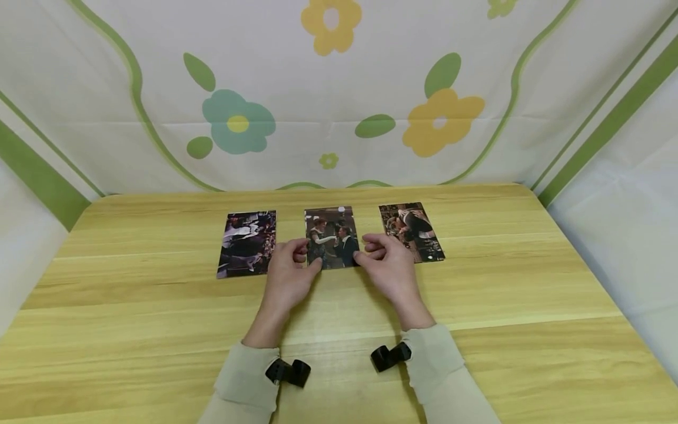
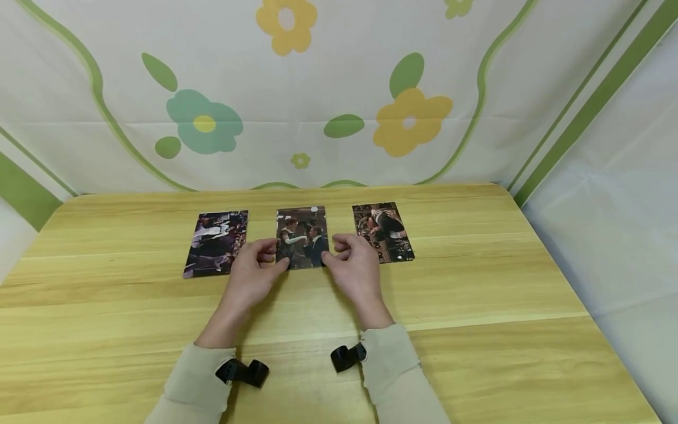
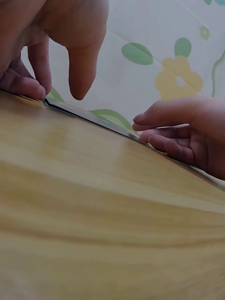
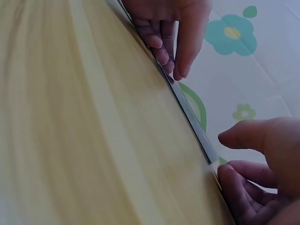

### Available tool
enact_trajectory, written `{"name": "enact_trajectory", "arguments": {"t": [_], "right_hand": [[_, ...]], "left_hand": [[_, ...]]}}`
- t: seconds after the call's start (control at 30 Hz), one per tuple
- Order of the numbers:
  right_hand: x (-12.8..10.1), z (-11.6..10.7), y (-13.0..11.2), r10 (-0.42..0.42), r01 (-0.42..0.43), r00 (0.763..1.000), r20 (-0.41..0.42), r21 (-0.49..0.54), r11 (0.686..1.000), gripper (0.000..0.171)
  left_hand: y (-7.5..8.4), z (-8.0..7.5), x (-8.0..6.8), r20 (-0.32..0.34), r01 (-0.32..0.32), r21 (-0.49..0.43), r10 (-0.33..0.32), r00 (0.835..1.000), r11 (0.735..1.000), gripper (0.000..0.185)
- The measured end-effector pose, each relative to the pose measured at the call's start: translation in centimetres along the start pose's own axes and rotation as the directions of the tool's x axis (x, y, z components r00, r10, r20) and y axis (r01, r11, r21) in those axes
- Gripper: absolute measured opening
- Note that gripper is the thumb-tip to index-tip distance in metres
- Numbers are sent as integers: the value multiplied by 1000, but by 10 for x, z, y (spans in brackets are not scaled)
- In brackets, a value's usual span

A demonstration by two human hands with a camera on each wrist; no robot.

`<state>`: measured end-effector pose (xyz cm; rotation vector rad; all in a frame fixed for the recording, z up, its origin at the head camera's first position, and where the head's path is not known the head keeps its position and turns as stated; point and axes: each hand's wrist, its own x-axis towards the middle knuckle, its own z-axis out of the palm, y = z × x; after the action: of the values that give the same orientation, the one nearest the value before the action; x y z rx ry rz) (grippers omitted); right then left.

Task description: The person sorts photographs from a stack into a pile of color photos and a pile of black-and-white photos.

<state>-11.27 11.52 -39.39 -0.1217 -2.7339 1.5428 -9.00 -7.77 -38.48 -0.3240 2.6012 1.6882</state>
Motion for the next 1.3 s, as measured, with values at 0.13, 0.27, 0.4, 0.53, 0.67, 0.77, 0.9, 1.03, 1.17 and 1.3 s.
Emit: {"name": "enact_trajectory", "arguments": {"t": [0.13, 0.27, 0.4, 0.53, 0.67, 0.77, 0.9, 1.03, 1.17, 1.3], "right_hand": [[-1, 2, -1, -26, 25, 1000, -7, -50, 998, 48], [0, 3, -1, -38, 38, 999, -2, -99, 994, 51], [0, 4, -3, -38, 39, 999, 7, -126, 991, 54], [-2, 4, -5, -31, 32, 999, 14, -158, 987, 58], [-3, 6, -6, -37, 40, 999, 16, -200, 979, 57], [-3, 7, -6, -44, 46, 999, 14, -210, 977, 55], [-3, 7, -6, -41, 42, 999, 12, -208, 977, 55], [-3, 7, -6, -43, 44, 999, 10, -210, 977, 55], [-3, 8, -6, -44, 44, 999, 8, -217, 975, 55], [-3, 8, -7, -38, 39, 999, 9, -222, 974, 55]], "left_hand": [[0, 1, 2, 0, -5, 36, 5, 1000, 999, 51], [0, 1, 3, 0, 4, 84, -4, 1000, 996, 57], [-1, 3, 5, -5, 5, 114, -5, 1000, 993, 60], [-2, 4, 6, -12, -5, 120, 7, 1000, 993, 59], [-2, 4, 5, -19, -14, 114, 16, 1000, 993, 58], [-2, 4, 5, -21, -12, 109, 15, 1000, 994, 57], [-2, 4, 4, -20, -12, 107, 14, 1000, 994, 57], [-2, 5, 4, -20, -14, 107, 16, 1000, 994, 56], [-3, 5, 4, -22, -15, 111, 18, 1000, 994, 56], [-2, 5, 4, -23, -14, 113, 16, 1000, 993, 56]]}}
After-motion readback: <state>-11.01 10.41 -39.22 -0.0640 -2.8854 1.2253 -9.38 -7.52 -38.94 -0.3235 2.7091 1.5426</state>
